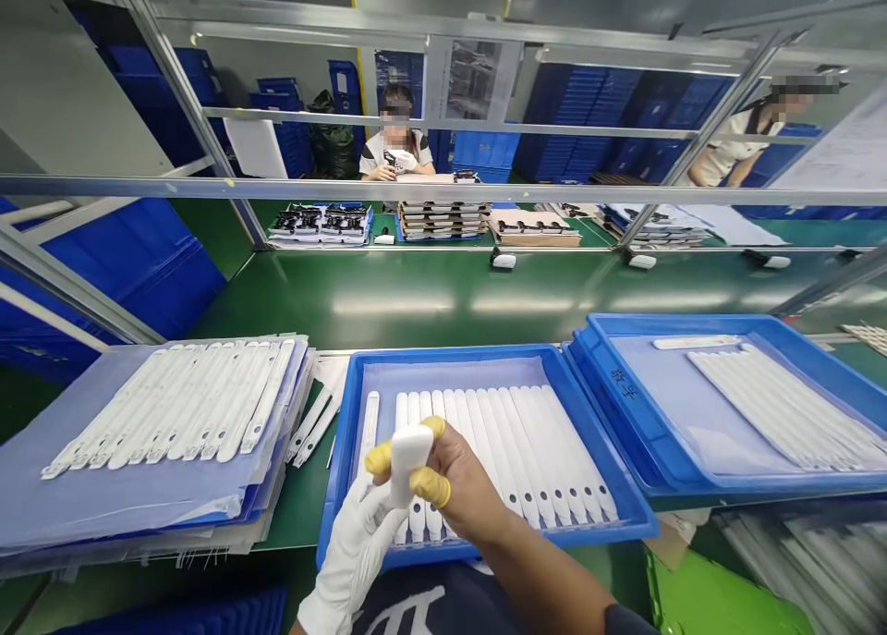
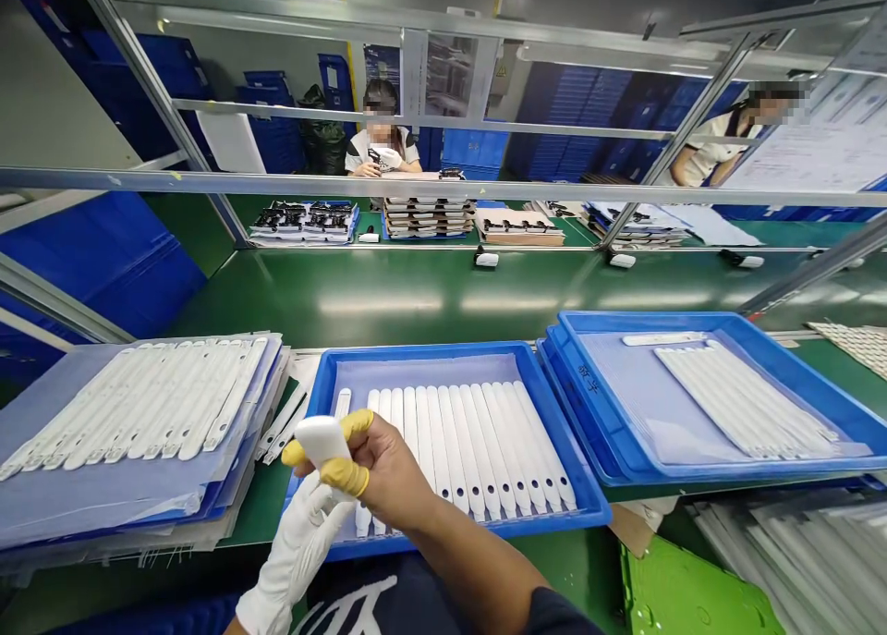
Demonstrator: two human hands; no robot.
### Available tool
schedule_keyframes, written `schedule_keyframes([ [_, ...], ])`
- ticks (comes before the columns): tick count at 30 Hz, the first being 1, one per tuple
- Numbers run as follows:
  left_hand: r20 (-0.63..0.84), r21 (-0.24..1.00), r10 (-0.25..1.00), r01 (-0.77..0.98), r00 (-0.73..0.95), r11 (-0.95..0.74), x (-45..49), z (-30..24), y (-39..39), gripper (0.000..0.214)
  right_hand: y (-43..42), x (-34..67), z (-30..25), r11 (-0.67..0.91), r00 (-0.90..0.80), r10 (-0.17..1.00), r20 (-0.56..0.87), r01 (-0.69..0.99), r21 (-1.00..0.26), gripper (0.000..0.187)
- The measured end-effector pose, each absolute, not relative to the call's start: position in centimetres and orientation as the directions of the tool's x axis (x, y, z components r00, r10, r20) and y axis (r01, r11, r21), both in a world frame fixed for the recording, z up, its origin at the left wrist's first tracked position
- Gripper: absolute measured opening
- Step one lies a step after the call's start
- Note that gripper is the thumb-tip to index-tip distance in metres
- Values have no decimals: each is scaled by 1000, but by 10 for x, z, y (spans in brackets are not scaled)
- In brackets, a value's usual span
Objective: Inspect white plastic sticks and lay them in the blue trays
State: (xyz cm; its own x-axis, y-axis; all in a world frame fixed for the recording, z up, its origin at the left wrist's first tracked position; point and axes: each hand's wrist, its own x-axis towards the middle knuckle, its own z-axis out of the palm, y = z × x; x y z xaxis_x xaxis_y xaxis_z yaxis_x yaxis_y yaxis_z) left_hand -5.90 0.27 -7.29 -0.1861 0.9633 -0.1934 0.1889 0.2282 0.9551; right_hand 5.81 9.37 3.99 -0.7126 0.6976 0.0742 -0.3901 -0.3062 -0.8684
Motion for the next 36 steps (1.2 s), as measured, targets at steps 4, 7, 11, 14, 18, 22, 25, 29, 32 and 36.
schedule_keyframes([
  [4,-169,898,969,377,-182,228,-59,-89,-6,59,121,44,-5,-106,-578,810,-100,23,-994,43],
  [7,-217,727,952,616,-214,304,-59,-103,-3,65,134,34,-53,-41,-419,873,-249,445,-895,38],
  [11,-423,451,893,819,-154,355,-63,-113,10,64,122,29,-101,10,-376,861,-343,686,-728,52],
  [14,-489,384,856,839,-169,385,-66,-116,17,60,109,23,-116,86,-375,848,-373,794,-602,63],
  [18,-545,326,813,842,-204,430,-68,-114,26,58,107,9,-122,133,-347,854,-389,866,-481,61],
  [22,-588,302,776,829,-226,470,-70,-111,31,59,118,4,-126,120,-314,864,-392,887,-447,53],
  [25,-591,327,773,807,-232,492,-69,-108,30,54,129,13,-129,75,-295,872,-391,869,-488,43],
  [29,-508,480,832,730,-222,487,-62,-102,20,52,137,29,-128,2,-297,882,-365,777,-629,33],
  [32,-497,656,857,586,-139,476,-55,-94,12,59,132,34,-122,-20,-297,913,-279,650,-760,30],
  [36,-482,828,876,327,0,455,-45,-80,5,73,113,31,-101,48,-246,966,-73,454,-890,41],
])
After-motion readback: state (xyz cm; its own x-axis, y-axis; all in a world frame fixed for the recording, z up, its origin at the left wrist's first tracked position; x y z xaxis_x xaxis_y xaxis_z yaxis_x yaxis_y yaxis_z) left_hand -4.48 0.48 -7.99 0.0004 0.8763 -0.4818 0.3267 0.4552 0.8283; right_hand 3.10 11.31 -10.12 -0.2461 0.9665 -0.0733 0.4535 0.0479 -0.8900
